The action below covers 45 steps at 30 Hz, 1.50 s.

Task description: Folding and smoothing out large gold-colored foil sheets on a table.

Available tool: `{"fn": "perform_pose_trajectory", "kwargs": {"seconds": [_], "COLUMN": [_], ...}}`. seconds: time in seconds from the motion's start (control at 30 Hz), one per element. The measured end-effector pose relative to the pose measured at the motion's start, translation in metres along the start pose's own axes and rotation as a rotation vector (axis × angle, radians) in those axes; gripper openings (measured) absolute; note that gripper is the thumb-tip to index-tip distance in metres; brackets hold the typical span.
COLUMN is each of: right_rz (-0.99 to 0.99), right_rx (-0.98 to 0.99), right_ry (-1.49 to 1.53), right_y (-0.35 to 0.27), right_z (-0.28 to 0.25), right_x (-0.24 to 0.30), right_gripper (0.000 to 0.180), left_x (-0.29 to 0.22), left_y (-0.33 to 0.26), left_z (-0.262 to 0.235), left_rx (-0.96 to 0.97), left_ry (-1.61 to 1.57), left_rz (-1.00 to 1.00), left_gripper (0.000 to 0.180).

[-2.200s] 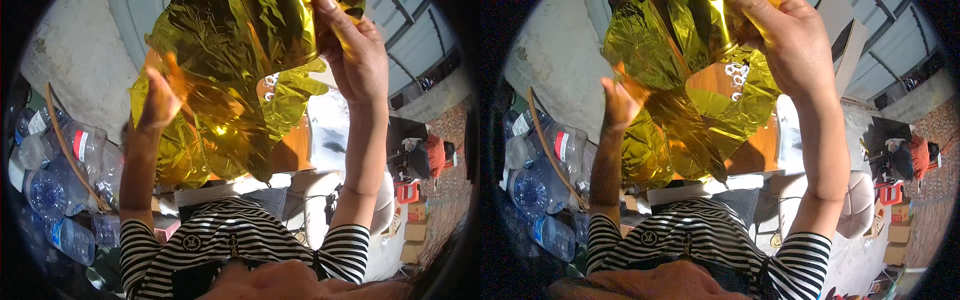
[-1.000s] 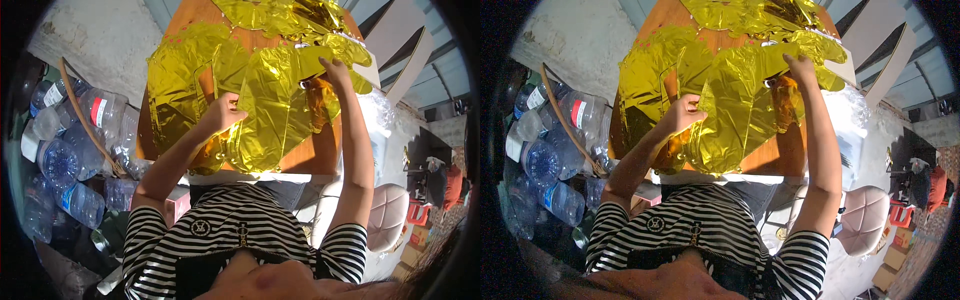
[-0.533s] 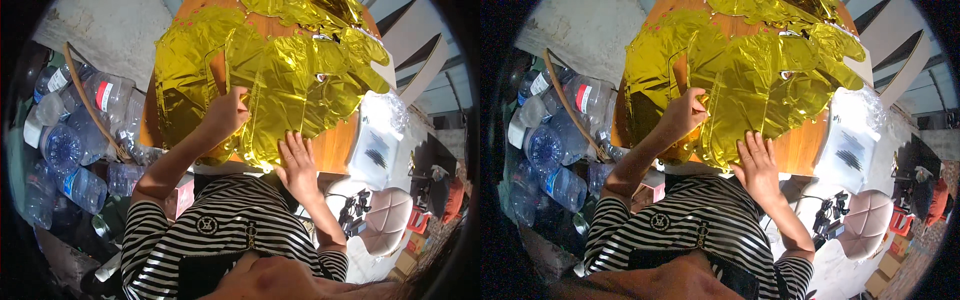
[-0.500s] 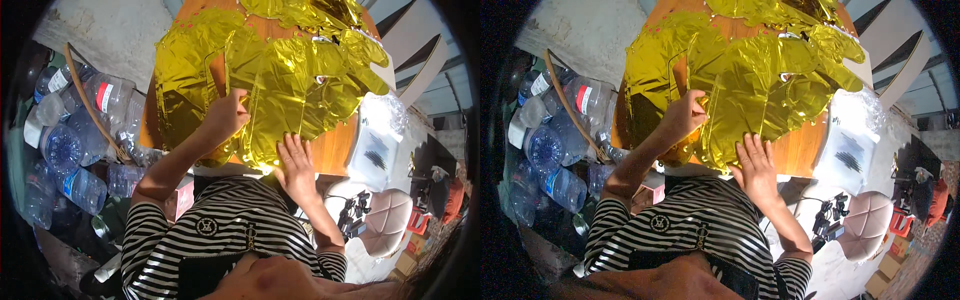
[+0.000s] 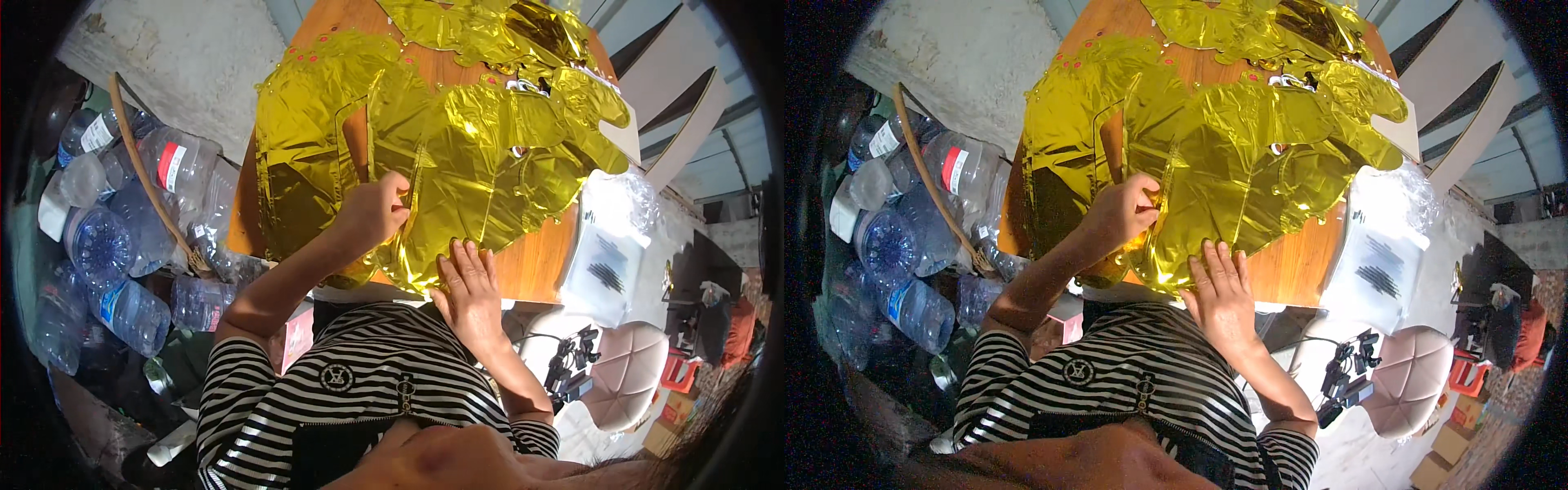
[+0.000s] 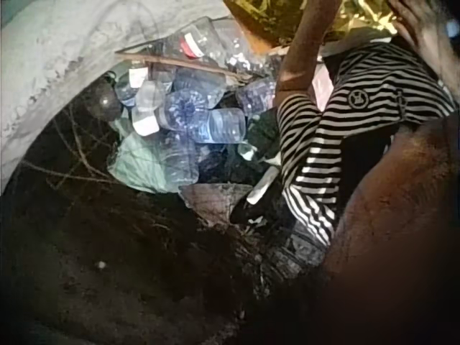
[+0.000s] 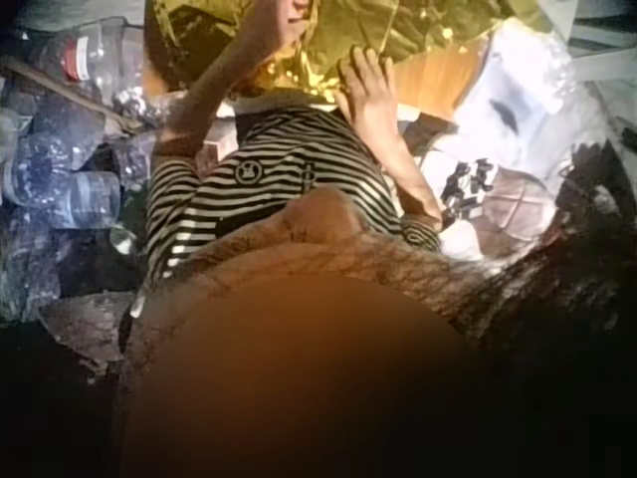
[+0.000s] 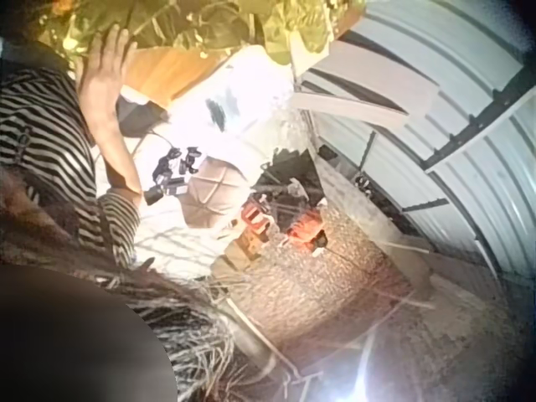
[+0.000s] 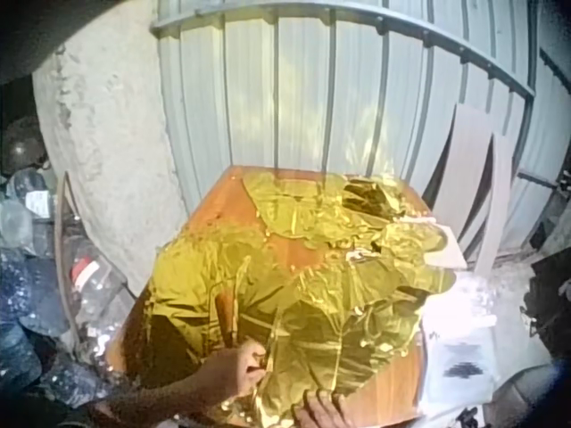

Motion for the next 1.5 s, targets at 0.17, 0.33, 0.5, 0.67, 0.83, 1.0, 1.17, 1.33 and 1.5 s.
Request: {"fn": "perform_pose_trajectory", "kwargs": {"seconds": [0.17, 0.33, 0.5, 0.67, 0.83, 1.0, 1.17, 1.33, 1.5], "right_rz": [-0.006, -0.005, -0.004, -0.059, -0.174, -0.281, -0.324, -0.308, -0.329], "right_rx": [0.008, 0.011, 0.028, 0.003, -0.132, -0.221, -0.293, -0.241, -0.284], "right_ry": [-0.006, -0.019, -0.010, 0.011, -0.009, -0.125, -0.095, -0.067, -0.079], "right_y": [0.002, 0.001, 0.001, 0.001, -0.008, -0.012, -0.019, -0.016, -0.012], "right_z": [0.000, -0.002, 0.000, -0.001, 0.010, 0.018, 0.022, 0.018, 0.017], "right_x": [0.000, 0.002, 0.002, 0.007, 0.017, 0.020, 0.021, 0.022, 0.024], "right_gripper": [0.050, 0.049, 0.051, 0.056, 0.060, 0.044, 0.037, 0.034, 0.032], "left_x": [0.007, 0.006, 0.008, 0.009, 0.017, 0.019, 0.027, 0.024, 0.026], "left_y": [0.003, 0.001, 0.004, 0.010, 0.018, 0.020, 0.019, 0.020, 0.027], "left_z": [0.003, 0.003, 0.004, 0.002, 0.002, 0.001, 0.006, 0.002, -0.001], "left_rx": [0.029, 0.039, 0.051, 0.014, 0.046, 0.291, 0.241, 0.283, 0.316], "left_ry": [-0.076, -0.169, -0.153, -0.109, -0.165, -0.421, -0.379, -0.337, -0.373], "left_rz": [-0.034, -0.063, -0.106, 0.014, 0.031, -0.264, -0.152, -0.168, -0.167], "left_gripper": [0.034, 0.031, 0.031, 0.037, 0.041, 0.045, 0.046, 0.046, 0.043]}}
Point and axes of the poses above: each hand's wrist, its own y-axis towards the middle knuckle, its own z-axis out of the palm, x = y × z, the point moved 3 cm from there along y, towards the middle knuckle, and after that the axes turned 6 degrees about -z, right-handed, at the moved point
